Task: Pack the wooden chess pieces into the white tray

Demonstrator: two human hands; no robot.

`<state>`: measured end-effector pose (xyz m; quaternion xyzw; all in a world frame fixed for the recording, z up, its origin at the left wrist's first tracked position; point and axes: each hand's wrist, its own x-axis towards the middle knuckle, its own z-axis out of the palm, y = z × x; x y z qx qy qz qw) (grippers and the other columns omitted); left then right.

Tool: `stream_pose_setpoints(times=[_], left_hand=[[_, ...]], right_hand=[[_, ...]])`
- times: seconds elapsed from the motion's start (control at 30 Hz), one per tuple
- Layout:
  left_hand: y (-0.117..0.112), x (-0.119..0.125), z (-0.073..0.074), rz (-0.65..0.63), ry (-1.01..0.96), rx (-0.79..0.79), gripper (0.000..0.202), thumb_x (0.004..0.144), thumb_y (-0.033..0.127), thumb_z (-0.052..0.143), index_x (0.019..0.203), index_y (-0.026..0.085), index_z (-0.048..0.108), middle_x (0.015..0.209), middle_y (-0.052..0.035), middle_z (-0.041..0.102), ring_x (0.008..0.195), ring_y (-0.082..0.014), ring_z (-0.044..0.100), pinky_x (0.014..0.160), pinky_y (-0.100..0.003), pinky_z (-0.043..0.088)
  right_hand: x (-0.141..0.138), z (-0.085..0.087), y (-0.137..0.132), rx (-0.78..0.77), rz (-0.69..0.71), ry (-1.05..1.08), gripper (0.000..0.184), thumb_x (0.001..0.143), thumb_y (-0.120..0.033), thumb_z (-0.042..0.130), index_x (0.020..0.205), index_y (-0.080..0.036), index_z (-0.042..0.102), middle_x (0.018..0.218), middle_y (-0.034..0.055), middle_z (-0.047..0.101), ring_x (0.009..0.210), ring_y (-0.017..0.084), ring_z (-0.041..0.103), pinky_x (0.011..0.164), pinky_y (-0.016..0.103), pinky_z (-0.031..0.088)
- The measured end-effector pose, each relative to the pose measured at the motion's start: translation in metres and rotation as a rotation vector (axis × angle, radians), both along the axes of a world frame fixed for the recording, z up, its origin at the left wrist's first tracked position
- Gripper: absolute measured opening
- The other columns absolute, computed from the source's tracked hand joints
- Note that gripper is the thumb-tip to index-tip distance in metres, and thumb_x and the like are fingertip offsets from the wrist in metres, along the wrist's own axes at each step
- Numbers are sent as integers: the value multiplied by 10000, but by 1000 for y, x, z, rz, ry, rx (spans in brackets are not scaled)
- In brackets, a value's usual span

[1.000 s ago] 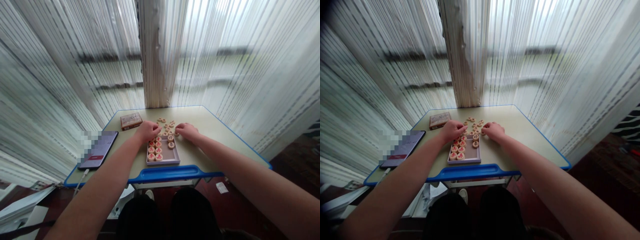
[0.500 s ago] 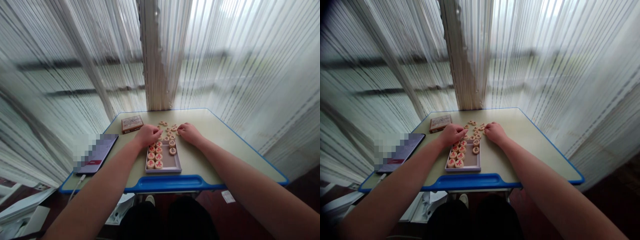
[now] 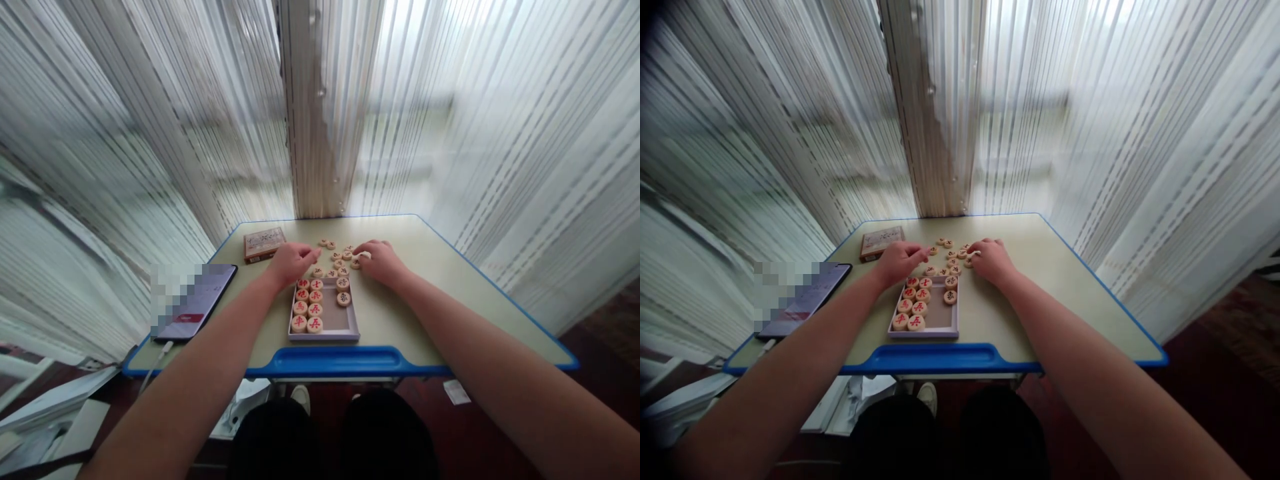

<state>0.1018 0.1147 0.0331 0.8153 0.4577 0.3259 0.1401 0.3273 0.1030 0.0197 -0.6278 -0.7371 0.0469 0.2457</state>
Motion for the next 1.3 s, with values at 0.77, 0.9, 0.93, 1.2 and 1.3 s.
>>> stream_pose_setpoints(times=[0.77,0.9,0.93,1.2,1.3], left_hand=[[15,3,-19,-19,-105,-196,639,900,529,188,1104,117,631,1280,-117,555,1224,-214,460,1066,-331,291],[16,1,-18,5,-88,-201,573,920,448,201,1080,112,637,1198,-120,609,1157,-201,515,1043,-324,329],[16,0,-17,14,-76,-180,549,922,424,215,1076,109,638,1184,-121,616,1149,-199,521,1039,-323,335],[18,-5,-14,8,57,98,372,843,360,421,922,145,714,1152,-104,605,1064,-207,563,974,-350,411],[17,-7,-11,13,22,148,366,833,370,440,872,144,724,1100,-105,626,1008,-202,586,933,-347,438]], right_hand=[[-7,-12,3,136,300,85,335,761,-72,457,946,-192,710,1033,55,691,1049,204,589,966,349,442],[-2,-14,9,176,218,72,452,685,13,414,988,-156,703,1056,76,682,1022,196,593,960,329,443],[-2,-15,10,188,204,64,478,684,18,406,1020,-162,695,1067,69,680,1034,197,585,961,334,442],[-3,-13,8,154,278,-35,283,758,-97,501,877,-200,736,945,52,718,970,212,593,937,362,436],[-4,-7,3,129,268,-34,203,756,-153,547,833,-185,732,902,63,718,922,215,596,897,356,448]])
